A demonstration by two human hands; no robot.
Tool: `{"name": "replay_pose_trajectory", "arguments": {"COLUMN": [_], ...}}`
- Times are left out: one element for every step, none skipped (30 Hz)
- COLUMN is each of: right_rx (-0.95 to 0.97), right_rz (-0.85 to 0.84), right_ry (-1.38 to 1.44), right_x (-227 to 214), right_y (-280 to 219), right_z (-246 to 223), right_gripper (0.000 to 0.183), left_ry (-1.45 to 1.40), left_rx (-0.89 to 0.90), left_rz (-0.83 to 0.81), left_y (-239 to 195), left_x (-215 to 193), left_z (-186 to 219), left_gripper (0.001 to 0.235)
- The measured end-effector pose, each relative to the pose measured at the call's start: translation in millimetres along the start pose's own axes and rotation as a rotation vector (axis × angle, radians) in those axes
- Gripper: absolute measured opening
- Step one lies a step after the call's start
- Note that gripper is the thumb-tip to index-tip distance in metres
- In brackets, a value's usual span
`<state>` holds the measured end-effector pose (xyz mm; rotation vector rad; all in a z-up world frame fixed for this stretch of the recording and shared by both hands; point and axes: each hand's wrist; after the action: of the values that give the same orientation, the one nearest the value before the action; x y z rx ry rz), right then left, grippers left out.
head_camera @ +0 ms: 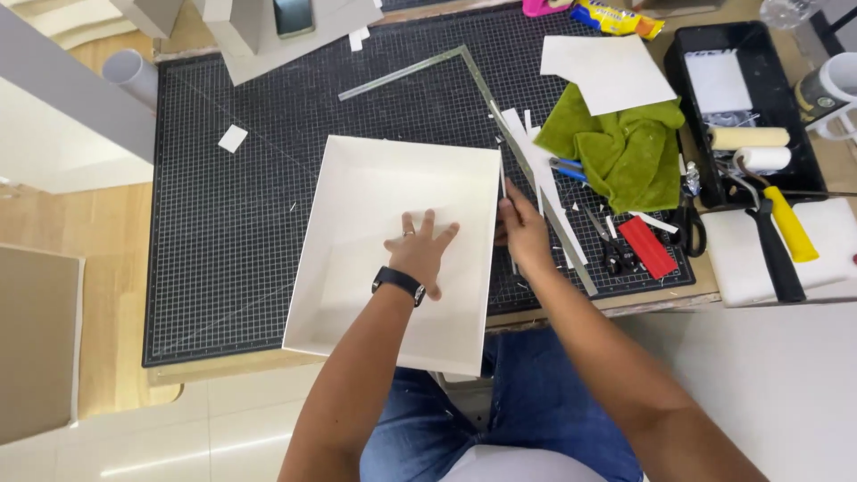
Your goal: Constructing a cardboard model by cutting pieces with a utility knife and folding them into shape on a cutting mat.
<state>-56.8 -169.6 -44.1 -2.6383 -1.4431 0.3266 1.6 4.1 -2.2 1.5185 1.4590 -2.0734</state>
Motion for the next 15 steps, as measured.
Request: {"name": "replay_pose_trajectory", "arguments": {"right_rx": [-0.005,-0.016,-0.019,-0.017,-0.004,0.009,0.010,-0.030,-0.063,-0.053,-0.056,-0.058,-0.044,-0.054,-0.091], "right_rz": [0.005,0.047,0.076,0.067,0.041,0.016,0.013,0.027,0.034,0.024,-0.037,-0.100,-0.114,-0.077,-0.032], "right_ry": [0.001,0.005,0.004,0.000,-0.017,-0.034,-0.034,-0.037,-0.043,-0.047,-0.081,-0.113,-0.117,-0.128,-0.131], "right_x": [-1,-1,0,1,2,2,-3,-9,-14,-17,-23,-29,-40,-50,-58], "right_y": [0,-1,-5,-7,-10,-12,-7,-1,0,6,10,13,6,-2,4], "right_z": [-6,-12,-16,-18,-20,-22,-18,-13,-6,2,13,24,29,32,28], "right_gripper": [0.041,0.042,0.043,0.043,0.043,0.043,0.043,0.044,0.045,0.045,0.044,0.042,0.042,0.041,0.039], "left_ry": [0.003,0.010,0.007,-0.001,0.010,0.021,0.019,0.003,-0.019,-0.026,-0.030,-0.035,-0.046,-0.066,-0.074], "left_rx": [0.003,0.005,-0.002,-0.008,-0.008,-0.008,-0.011,0.008,0.024,0.020,0.037,0.055,0.047,0.133,0.219], "left_rz": [0.006,0.008,0.001,-0.002,0.009,0.020,0.018,0.049,0.072,0.061,0.097,0.133,0.117,0.132,0.174], "left_y": [1,1,-2,1,4,7,13,20,22,24,25,27,34,39,54], "left_x": [-2,-3,0,3,6,9,13,17,26,30,37,43,66,89,98], "left_z": [0,0,0,0,-1,-1,-4,-6,-8,-14,-16,-19,-25,-30,-42], "left_gripper": [0.134,0.134,0.134,0.134,0.135,0.136,0.136,0.138,0.140,0.140,0.136,0.133,0.133,0.108,0.087]}}
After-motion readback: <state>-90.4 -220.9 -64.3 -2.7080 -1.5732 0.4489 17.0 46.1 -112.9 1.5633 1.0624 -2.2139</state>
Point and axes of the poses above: each hand's wrist, its own y-axis towards the middle knuckle, its own x-axis out of the palm, z = x × y, and after that the axes turned 2 degrees about y, right-handed
